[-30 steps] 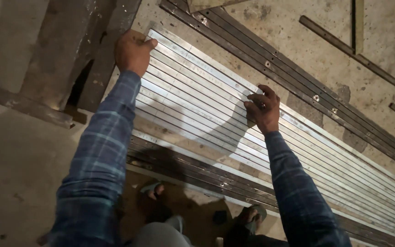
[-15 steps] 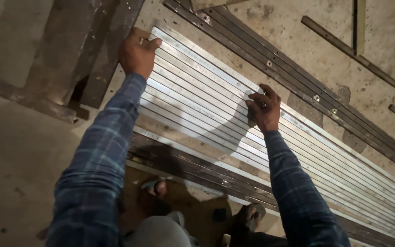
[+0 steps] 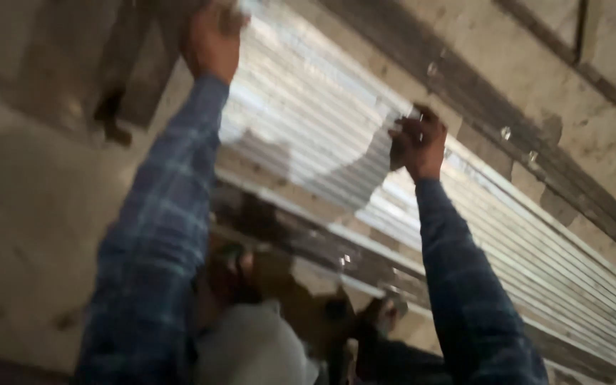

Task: Assembling and aligning metal slats and frame pieces on the floor for fabrication.

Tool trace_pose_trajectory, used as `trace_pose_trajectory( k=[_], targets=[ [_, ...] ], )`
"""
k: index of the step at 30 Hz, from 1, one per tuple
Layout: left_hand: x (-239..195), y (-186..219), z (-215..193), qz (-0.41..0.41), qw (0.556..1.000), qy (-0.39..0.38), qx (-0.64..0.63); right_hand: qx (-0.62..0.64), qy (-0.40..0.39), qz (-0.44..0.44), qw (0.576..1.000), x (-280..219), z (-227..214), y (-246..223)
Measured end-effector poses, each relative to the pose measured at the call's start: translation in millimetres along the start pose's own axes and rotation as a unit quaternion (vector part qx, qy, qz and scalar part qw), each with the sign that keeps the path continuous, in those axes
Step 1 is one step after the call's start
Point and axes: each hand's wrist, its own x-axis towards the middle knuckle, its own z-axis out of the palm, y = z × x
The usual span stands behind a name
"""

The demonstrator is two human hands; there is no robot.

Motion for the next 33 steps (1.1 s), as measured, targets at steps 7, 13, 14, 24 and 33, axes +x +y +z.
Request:
trace_pose_trajectory(
  k=[7, 13, 14, 24, 33],
  targets=[
    [-11.7, 61.4, -88.0, 0.155, 0.987, -0.026, 0.043, -0.079, 0.024, -0.043, 0.996, 5.2, 10.2, -2.3],
    [-90.7, 31.3, -175.4, 0.115, 0.979, -0.124, 0.114, -0.036, 0.104, -0.044, 0.993, -72.0, 42.1, -53.0],
    [-104.2, 18.5, -181.9, 0.091, 0.985, -0.087, 0.118, -0.046, 0.104, -0.055, 0.992, -90.9, 44.7, -57.1],
    [-139.7, 50.0, -236.6, 0.06, 0.977, -0.14, 0.151, -0.039, -0.051, -0.113, 0.991, -183.5, 33.3, -133.3],
    [-131.7, 41.8, -226.1, -0.043, 0.953, -0.222, 0.203, -0.056, -0.065, -0.092, 0.992, -195.3, 32.5, -117.3]
  ],
)
